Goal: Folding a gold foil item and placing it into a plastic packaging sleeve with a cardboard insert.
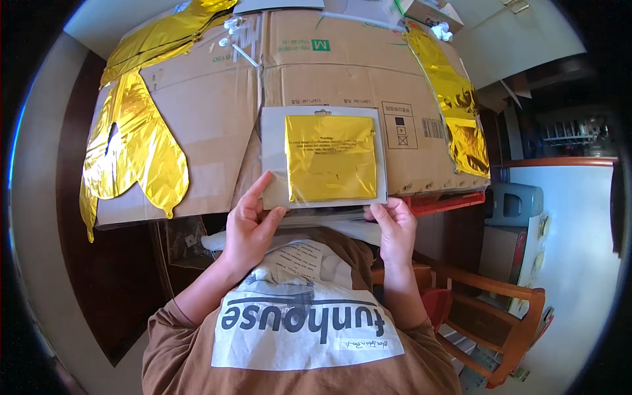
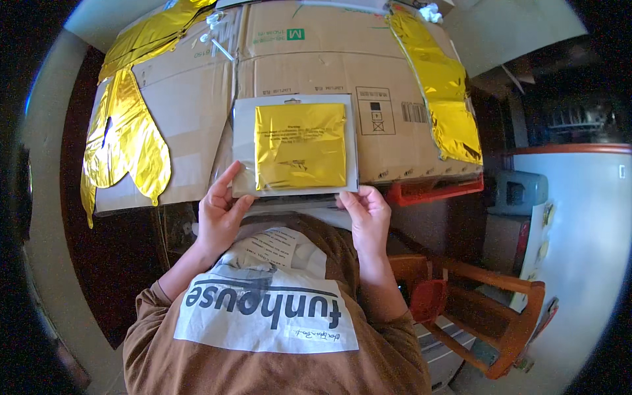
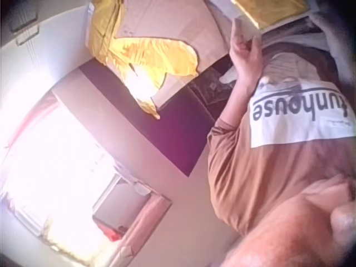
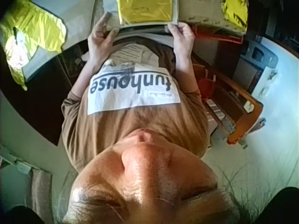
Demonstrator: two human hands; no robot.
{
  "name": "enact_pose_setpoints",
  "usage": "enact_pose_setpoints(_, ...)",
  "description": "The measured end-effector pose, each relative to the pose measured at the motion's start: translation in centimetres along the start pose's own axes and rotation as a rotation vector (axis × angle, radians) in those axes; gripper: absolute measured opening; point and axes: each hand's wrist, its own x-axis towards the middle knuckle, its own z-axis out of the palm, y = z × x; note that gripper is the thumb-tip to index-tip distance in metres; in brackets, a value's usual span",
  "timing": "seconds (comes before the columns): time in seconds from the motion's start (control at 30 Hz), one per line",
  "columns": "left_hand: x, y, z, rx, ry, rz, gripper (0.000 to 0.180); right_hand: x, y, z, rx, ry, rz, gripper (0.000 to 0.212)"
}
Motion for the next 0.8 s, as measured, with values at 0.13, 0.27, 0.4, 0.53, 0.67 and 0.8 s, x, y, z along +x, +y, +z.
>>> enact_pose_setpoints(0.13, 0.3, 1.0, -0.2, 0.2, -0.02, -0.039, 0.068, 0.0, -1.1, 1.2, 0.069, 0.023, -0.031, 0.029)
enact_pose_setpoints(0.27, 0.4, 4.7, -0.4, 0.819, -0.078, -0.08, 0.076, 0.1, -1.0, 0.5, -0.256, 0.01, -0.079, 0.032)
enact_pose_setpoints(0.4, 0.4, 5.1, -0.6, 1.2, -0.046, 0.276, 0.078, -0.1, -1.5, 0.2, -0.628, 0.022, -0.143, 0.037)
enact_pose_setpoints(0.53, 2.0, 3.7, -0.1, 1.064, -0.128, 0.68, 0.064, -0.1, -2.5, 0.4, -0.998, 0.09, -0.505, 0.044)
enact_pose_setpoints(0.67, 4.5, 2.4, -0.7, 0.986, -0.283, 0.803, 0.047, 1.4, -3.6, -0.1, -1.249, -0.158, -0.89, 0.042)
enact_pose_setpoints(0.8, 4.4, 1.0, -1.3, 0.97, -0.293, 0.865, 0.039, 1.9, -2.8, -0.8, -1.29, -0.194, -1.024, 0.035)
